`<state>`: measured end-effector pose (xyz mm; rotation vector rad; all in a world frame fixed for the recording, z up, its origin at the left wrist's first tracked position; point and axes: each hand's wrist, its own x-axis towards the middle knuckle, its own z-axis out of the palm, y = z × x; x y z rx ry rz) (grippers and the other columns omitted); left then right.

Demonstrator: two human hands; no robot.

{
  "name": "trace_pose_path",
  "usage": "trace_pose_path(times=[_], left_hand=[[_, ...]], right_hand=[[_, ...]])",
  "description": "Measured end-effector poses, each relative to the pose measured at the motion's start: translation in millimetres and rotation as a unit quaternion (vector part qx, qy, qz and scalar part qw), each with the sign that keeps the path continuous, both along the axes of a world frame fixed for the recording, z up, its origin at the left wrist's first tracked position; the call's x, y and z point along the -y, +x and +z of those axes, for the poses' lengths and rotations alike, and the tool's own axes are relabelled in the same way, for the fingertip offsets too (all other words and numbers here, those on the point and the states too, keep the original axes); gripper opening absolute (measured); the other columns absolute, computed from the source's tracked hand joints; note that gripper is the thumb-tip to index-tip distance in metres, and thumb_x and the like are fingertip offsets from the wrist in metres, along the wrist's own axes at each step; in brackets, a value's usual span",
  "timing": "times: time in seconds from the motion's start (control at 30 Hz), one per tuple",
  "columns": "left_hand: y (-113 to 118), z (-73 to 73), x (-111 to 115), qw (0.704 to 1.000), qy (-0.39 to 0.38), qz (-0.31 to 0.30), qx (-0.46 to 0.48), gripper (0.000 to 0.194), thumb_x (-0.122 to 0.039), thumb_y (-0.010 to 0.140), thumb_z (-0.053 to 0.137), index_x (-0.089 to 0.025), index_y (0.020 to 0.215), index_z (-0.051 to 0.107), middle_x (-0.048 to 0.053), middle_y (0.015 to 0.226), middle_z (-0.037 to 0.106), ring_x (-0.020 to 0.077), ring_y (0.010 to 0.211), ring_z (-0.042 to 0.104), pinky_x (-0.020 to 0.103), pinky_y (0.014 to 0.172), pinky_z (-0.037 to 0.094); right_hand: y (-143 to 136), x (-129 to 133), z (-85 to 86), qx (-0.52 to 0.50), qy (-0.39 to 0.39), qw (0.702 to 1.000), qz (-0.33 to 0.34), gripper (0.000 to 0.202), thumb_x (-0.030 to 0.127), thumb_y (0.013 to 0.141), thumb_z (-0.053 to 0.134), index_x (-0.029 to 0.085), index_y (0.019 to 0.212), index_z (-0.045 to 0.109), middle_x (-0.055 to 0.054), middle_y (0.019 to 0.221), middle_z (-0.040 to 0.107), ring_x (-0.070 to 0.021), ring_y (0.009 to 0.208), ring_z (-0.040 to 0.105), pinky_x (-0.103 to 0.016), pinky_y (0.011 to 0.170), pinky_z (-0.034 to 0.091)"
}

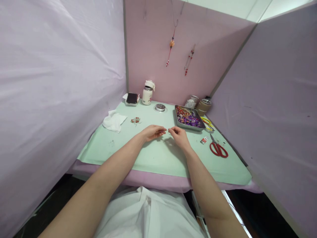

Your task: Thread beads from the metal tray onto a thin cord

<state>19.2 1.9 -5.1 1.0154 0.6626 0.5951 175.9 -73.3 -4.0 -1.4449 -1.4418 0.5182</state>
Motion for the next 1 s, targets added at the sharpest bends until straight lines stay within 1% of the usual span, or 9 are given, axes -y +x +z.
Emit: trace_pose_path(times=[0.13, 0.23, 0.43, 0.6, 0.7, 0.8, 0.9, 1.0], left_hand=[[-0.8, 0.8, 1.6, 1.0, 0.005, 0.003, -0.02, 0.021, -0.026, 0.079, 0.065, -0.007, 0.081, 0.07, 0.008, 0.073, 0.064, 0.0061, 0.06, 0.053, 0.02, 0.062, 0.043], [-1.0, -0.6, 1.5, 1.0, 0.015, -0.004, -0.027, 0.026, -0.032, 0.08, 0.064, -0.007, 0.082, 0.07, 0.008, 0.074, 0.063, 0.0054, 0.06, 0.051, 0.021, 0.061, 0.042], [-0.7, -3.4, 1.8, 0.999, 0.04, -0.017, -0.03, 0.032, -0.038, 0.066, 0.075, -0.008, 0.077, 0.071, 0.007, 0.075, 0.064, 0.0063, 0.063, 0.051, 0.022, 0.061, 0.039], [-1.5, -1.0, 4.7, 0.998, 0.054, -0.015, -0.04, 0.029, -0.033, 0.058, 0.08, -0.008, 0.071, 0.07, 0.005, 0.069, 0.064, 0.0061, 0.062, 0.051, 0.021, 0.058, 0.037], [-1.8, 0.6, 4.6, 0.997, 0.055, -0.001, -0.046, 0.027, -0.029, 0.058, 0.08, -0.008, 0.07, 0.069, 0.004, 0.066, 0.062, 0.0054, 0.059, 0.05, 0.02, 0.054, 0.035], [-1.6, 1.5, 2.6, 0.998, 0.04, 0.029, -0.041, 0.022, -0.025, 0.06, 0.078, -0.008, 0.069, 0.068, 0.003, 0.063, 0.061, 0.0043, 0.055, 0.047, 0.019, 0.05, 0.033], [-0.8, 1.2, -0.3, 0.997, 0.016, 0.065, -0.024, 0.015, -0.019, 0.063, 0.075, -0.008, 0.066, 0.065, 0.003, 0.059, 0.059, 0.0031, 0.051, 0.045, 0.018, 0.046, 0.031], [0.4, 0.0, -2.5, 0.996, 0.004, 0.094, -0.003, 0.01, -0.014, 0.064, 0.072, -0.008, 0.064, 0.064, 0.003, 0.059, 0.059, 0.003, 0.05, 0.045, 0.016, 0.044, 0.03]], right_hand=[[-0.4, 0.8, 1.0, -0.005, 0.012, 1.0, 0.002, 0.031, 0.047, 0.075, 0.055, 0.018, 0.067, 0.059, 0.0, 0.061, 0.054, -0.0125, 0.058, 0.042, -0.026, 0.058, 0.035], [-0.8, 0.7, 0.8, -0.004, 0.012, 1.0, 0.0, 0.03, 0.046, 0.075, 0.056, 0.017, 0.067, 0.059, 0.001, 0.061, 0.054, -0.0121, 0.057, 0.042, -0.026, 0.057, 0.035], [0.3, -0.7, -2.2, -0.008, 0.014, 1.0, 0.007, 0.029, 0.045, 0.076, 0.057, 0.018, 0.067, 0.059, 0.001, 0.06, 0.052, -0.0119, 0.057, 0.042, -0.026, 0.057, 0.034], [0.9, -1.1, -3.4, 0.002, 0.014, 1.0, 0.006, 0.029, 0.045, 0.077, 0.055, 0.018, 0.067, 0.058, 0.002, 0.06, 0.05, -0.0119, 0.057, 0.041, -0.026, 0.057, 0.033], [1.5, -1.1, -2.8, -0.003, 0.022, 1.0, -0.02, 0.027, 0.045, 0.077, 0.055, 0.019, 0.077, 0.058, 0.004, 0.057, 0.045, -0.0116, 0.055, 0.039, -0.026, 0.056, 0.032], [2.4, -1.2, -2.9, -0.025, 0.036, 0.998, -0.039, 0.027, 0.045, 0.076, 0.057, 0.02, 0.085, 0.053, 0.006, 0.055, 0.041, -0.0113, 0.052, 0.037, -0.025, 0.054, 0.032], [2.6, -1.7, -4.7, -0.006, 0.029, 0.999, -0.041, 0.027, 0.044, 0.072, 0.062, 0.021, 0.08, 0.05, 0.007, 0.056, 0.041, -0.0108, 0.052, 0.037, -0.025, 0.054, 0.032], [0.9, -2.4, -7.8, 0.051, 0.015, 0.998, -0.021, 0.021, 0.04, 0.072, 0.063, 0.02, 0.072, 0.055, 0.005, 0.054, 0.042, -0.0111, 0.053, 0.037, -0.025, 0.054, 0.032]])
